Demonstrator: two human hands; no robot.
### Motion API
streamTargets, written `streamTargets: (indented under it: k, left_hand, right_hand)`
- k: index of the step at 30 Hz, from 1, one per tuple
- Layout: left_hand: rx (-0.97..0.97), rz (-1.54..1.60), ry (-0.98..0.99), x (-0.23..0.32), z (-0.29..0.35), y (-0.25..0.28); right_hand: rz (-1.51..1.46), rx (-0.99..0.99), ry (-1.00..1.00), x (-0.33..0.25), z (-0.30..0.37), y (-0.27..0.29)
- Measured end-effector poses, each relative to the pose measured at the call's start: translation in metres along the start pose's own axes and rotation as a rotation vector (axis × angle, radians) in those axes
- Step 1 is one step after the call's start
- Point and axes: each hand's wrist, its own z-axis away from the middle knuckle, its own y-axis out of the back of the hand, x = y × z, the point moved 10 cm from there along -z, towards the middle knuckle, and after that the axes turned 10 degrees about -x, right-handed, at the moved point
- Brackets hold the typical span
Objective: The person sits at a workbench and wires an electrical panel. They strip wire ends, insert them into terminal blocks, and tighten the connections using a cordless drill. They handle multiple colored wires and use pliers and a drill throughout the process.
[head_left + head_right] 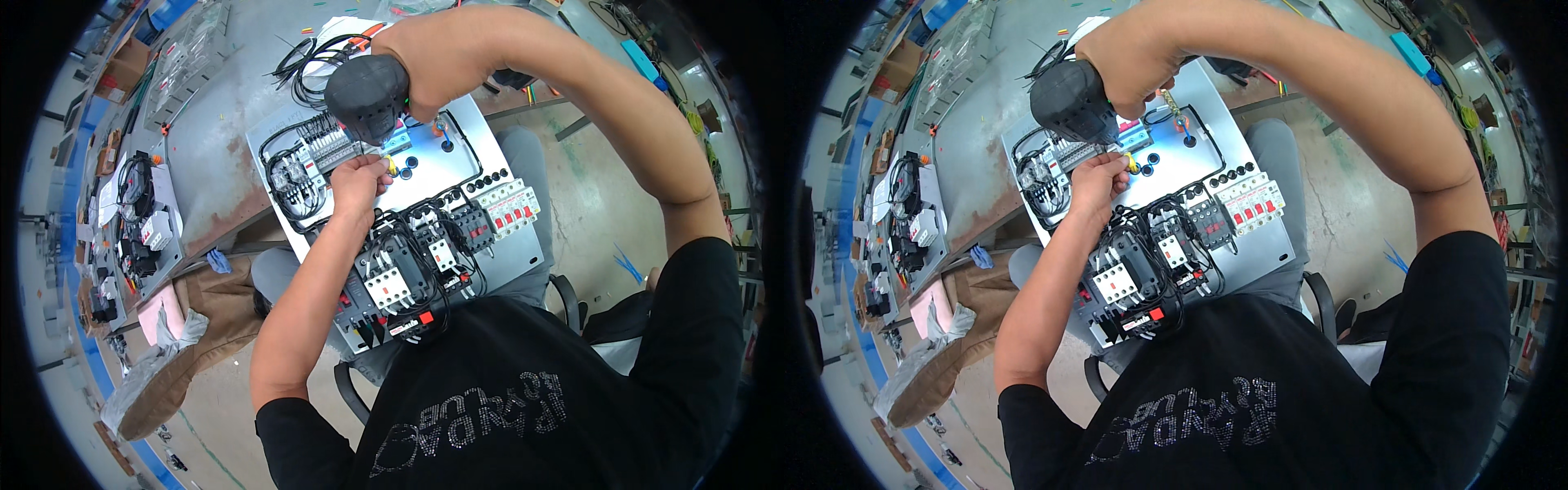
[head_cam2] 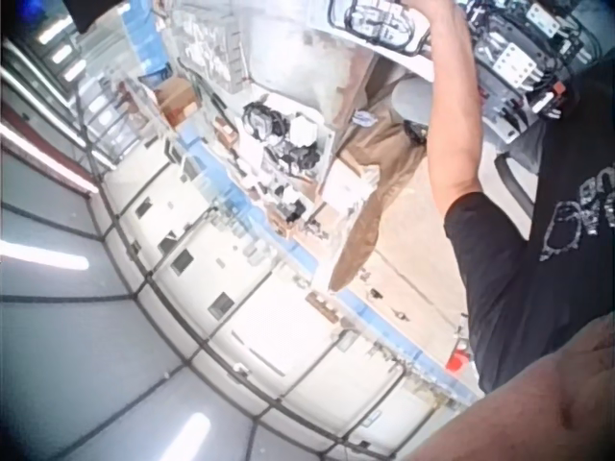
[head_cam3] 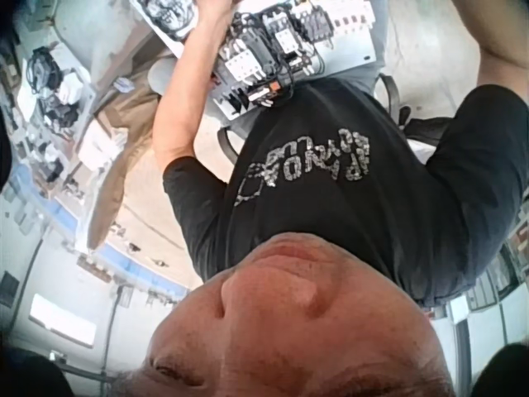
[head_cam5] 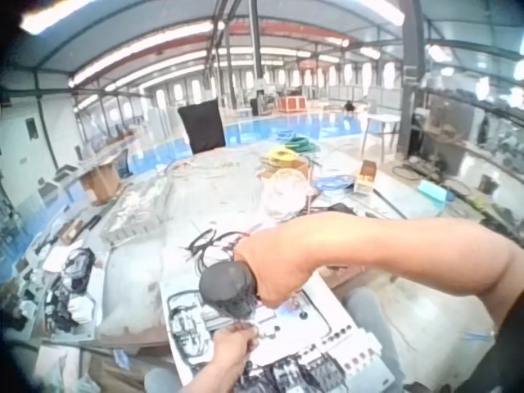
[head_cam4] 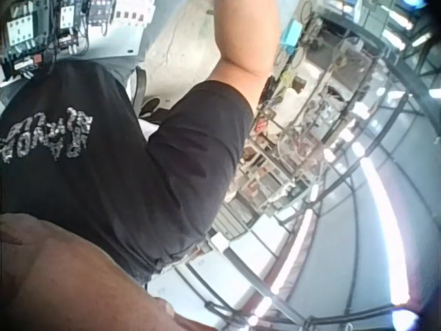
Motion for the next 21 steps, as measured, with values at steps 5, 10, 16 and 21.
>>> streamTargets:
  k: [5, 10, 16, 21]
  left_hand:
    - [-0.047, -0.006, 0.001, 0.000, -0.001, -0.002]
    - [-0.074, -0.014, 0.049, 0.002, 0.004, 0.004]
    - [-0.079, -0.278, -0.002, 0.019, 0.016, 0.001]
    - [-0.126, -0.381, 0.056, 0.021, 0.016, -0.013]
  right_hand:
    - [-0.081, 0.035, -0.141, 0.014, -0.007, -0.010]
    - [-0.124, -0.008, -0.093, 0.005, -0.001, -0.002]
    - [-0.103, -0.015, -0.057, 0.011, -0.001, -0.001]
    - [-0.154, -0.018, -0.085, 0.012, 0.000, -0.002]
